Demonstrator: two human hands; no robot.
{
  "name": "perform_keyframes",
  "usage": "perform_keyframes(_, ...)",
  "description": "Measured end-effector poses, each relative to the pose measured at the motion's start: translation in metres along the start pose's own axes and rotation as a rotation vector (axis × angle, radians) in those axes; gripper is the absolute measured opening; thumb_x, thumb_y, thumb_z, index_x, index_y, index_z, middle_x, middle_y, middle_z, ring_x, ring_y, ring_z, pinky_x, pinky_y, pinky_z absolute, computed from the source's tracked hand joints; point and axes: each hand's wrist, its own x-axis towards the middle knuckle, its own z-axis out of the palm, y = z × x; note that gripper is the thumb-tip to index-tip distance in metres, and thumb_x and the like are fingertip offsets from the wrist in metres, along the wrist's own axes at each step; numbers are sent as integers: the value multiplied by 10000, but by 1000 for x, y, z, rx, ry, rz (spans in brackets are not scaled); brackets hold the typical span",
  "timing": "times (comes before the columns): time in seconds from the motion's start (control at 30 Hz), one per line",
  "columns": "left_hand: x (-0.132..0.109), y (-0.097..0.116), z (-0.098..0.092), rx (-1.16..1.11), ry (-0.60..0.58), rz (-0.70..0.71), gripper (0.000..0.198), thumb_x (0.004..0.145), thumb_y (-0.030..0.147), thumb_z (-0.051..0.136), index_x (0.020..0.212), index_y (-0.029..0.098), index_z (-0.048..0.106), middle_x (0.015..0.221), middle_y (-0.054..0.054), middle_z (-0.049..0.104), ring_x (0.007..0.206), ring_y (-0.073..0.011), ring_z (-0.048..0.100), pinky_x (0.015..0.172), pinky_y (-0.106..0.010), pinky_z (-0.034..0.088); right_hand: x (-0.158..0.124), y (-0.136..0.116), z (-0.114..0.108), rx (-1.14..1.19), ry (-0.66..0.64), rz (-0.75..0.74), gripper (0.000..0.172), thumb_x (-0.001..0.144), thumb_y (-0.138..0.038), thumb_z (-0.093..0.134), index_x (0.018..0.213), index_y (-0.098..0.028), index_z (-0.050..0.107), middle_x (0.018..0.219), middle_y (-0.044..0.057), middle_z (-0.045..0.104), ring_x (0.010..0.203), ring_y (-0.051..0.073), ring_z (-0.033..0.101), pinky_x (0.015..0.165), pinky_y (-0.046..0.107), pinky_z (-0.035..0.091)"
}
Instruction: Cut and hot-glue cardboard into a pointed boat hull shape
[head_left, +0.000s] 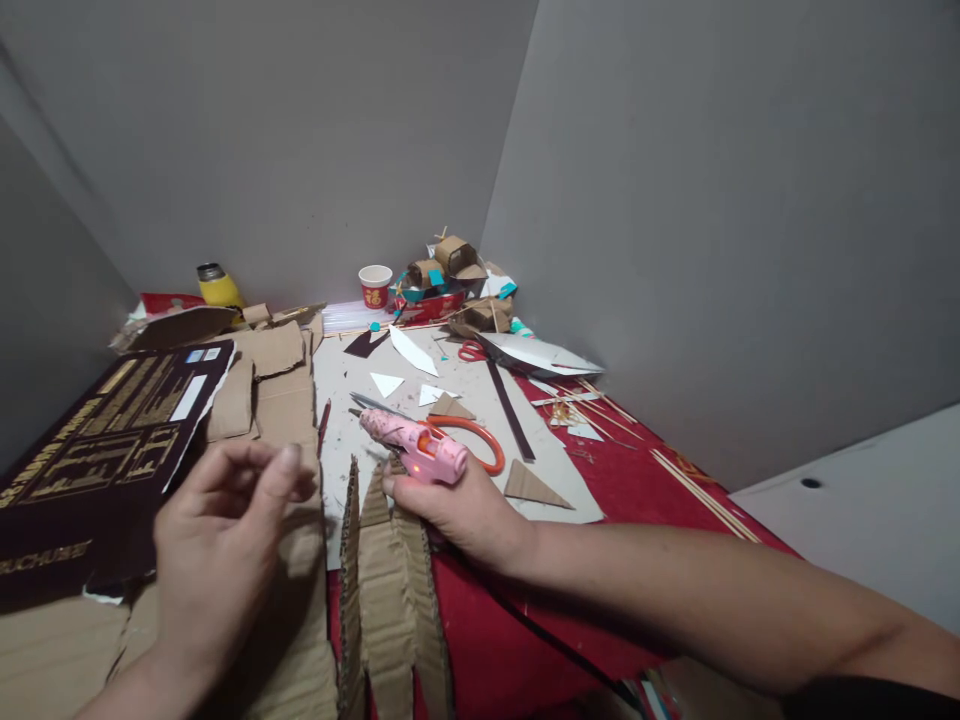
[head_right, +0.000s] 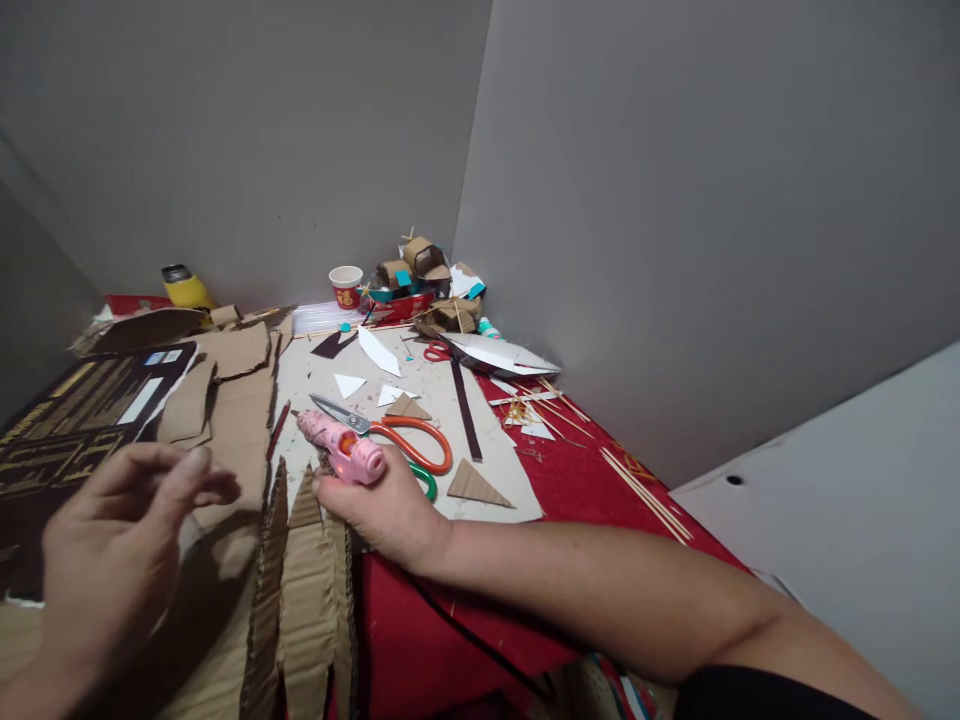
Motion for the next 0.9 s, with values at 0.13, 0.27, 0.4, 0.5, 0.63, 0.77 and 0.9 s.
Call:
perform_keyframes(0.13,2,-3,-4,128,8,141,145,840,374,648,831,229,644,688,40,644,605,-106,591,565,-201,487,1,-1,0,-9,39,-23,261,706,-195,654,963,-194,700,857,21,695,890,218,626,827,329,498)
perform_keyframes(0.27,-9,-14,4,210,-172,229,199,824,316,661,991,233,591,792,26,652,692,-129,637,625,-231,510,0,3,0,-57,68,-4,162,703,-198,657,860,-176,689,700,12,650,761,210,603,685,313,503)
perform_keyframes(0.4,-16,-19,9,256,-308,263,101,832,260,640,875,229,555,760,29,635,676,-131,648,614,-239,520,-2,3,0,-58,36,19,99,715,-205,631,806,-175,655,663,-6,594,653,168,543,604,282,459)
perform_keyframes(0.5,-18,-19,10,212,-301,258,112,835,223,627,903,238,539,814,24,645,731,-131,666,652,-238,542,-4,2,1,-51,23,18,56,711,-207,626,760,-181,621,636,-20,546,617,150,497,573,265,419)
perform_keyframes(0.63,-19,-18,11,196,-306,250,124,848,220,616,927,245,523,831,25,636,734,-120,659,664,-236,555,-6,3,1,-44,-4,19,57,723,-213,604,725,-178,559,612,-44,455,565,116,391,533,253,343)
perform_keyframes(0.77,-19,-19,14,194,-301,223,143,853,233,614,963,244,523,841,19,640,742,-120,663,667,-234,563,-7,4,0,-38,-35,27,98,741,-221,588,706,-174,510,624,-51,407,570,102,338,535,253,307)
perform_keyframes(0.9,-20,-23,14,182,-304,207,189,855,235,612,1022,251,524,868,16,652,769,-121,672,692,-235,566,-6,5,-1,-33,-37,21,193,739,-215,594,643,-197,427,611,-62,357,570,94,312,520,245,272)
